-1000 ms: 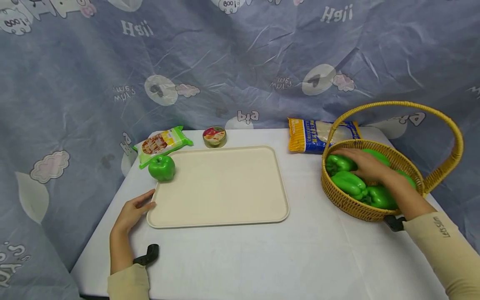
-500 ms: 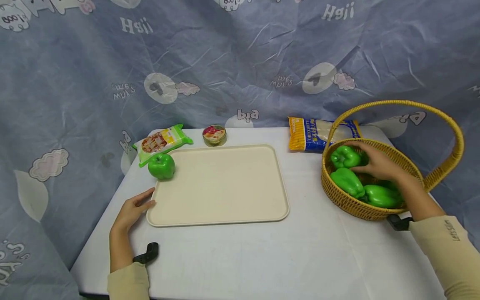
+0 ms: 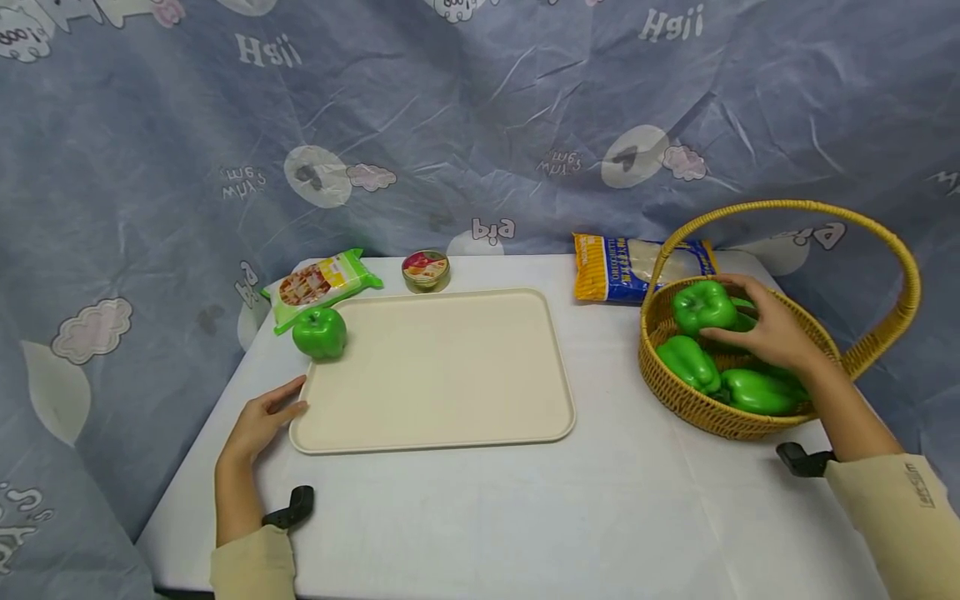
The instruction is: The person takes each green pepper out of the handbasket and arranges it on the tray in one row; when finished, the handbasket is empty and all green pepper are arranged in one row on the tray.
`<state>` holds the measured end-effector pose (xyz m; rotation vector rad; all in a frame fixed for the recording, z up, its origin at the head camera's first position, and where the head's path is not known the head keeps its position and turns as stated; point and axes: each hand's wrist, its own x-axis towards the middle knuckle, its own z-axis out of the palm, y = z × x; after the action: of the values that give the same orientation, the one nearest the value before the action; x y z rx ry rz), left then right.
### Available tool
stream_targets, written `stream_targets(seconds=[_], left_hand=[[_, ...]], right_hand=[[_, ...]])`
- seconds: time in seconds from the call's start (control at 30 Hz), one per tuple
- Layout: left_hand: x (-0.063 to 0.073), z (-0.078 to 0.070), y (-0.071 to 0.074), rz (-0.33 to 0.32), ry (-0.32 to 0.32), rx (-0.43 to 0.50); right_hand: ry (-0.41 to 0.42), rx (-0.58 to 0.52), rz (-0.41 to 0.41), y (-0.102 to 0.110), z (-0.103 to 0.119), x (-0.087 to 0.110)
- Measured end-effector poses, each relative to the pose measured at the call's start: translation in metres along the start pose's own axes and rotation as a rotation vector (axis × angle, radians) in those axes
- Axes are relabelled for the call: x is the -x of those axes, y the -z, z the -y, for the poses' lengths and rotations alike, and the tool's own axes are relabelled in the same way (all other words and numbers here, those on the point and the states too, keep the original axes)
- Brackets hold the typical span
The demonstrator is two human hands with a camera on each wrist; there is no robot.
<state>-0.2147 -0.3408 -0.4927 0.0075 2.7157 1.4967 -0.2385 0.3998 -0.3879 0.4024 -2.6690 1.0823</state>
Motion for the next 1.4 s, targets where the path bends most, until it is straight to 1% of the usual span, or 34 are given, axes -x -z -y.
stream_targets(seconds=[0.13,0.17,0.37,0.43,0.5,0.57,0.63,0.8,0.93,1.03,1.17,1.3,1.4], left_hand=[[0.000,0.001,0.001,0.002,-0.003,-0.001],[0.000,0.001,0.001,0.003,-0.005,-0.001],[0.000,0.000,0.001,0.004,-0.010,0.001],[0.000,0.000,0.000,0.004,-0.009,0.002],[0.000,-0.001,0.000,0.005,-0.007,0.003],[0.000,-0.001,0.000,0.006,-0.006,-0.002],[0.001,-0.001,0.000,0.005,-0.006,-0.005],[0.000,-0.002,0.001,0.002,-0.006,-0.006],[0.000,0.000,0.002,0.002,0.002,-0.016],[-0.001,-0.001,0.003,-0.001,0.000,-0.020],[-0.001,-0.002,0.003,0.002,-0.001,-0.020],[-0.001,-0.001,0.002,0.009,0.007,-0.014],[-0.002,0.001,-0.001,0.009,0.010,0.003]], right_hand=[[0.001,-0.011,-0.042,0.000,0.007,0.008],[-0.003,0.001,-0.058,-0.001,0.009,0.010],[0.003,0.019,-0.142,-0.006,0.033,0.024],[0.042,-0.019,-0.165,-0.009,0.040,0.029],[0.084,-0.035,-0.181,-0.014,0.050,0.033],[0.143,-0.044,-0.187,-0.022,0.061,0.036],[0.203,-0.063,-0.174,-0.030,0.074,0.038],[0.279,-0.068,-0.097,-0.050,0.123,0.036],[0.339,-0.087,-0.073,-0.066,0.163,0.028],[0.363,-0.107,-0.084,-0.082,0.182,0.017],[0.366,-0.151,-0.071,-0.110,0.201,-0.003],[0.358,-0.243,-0.025,-0.144,0.217,-0.027],[0.349,-0.311,-0.021,-0.173,0.221,-0.049]])
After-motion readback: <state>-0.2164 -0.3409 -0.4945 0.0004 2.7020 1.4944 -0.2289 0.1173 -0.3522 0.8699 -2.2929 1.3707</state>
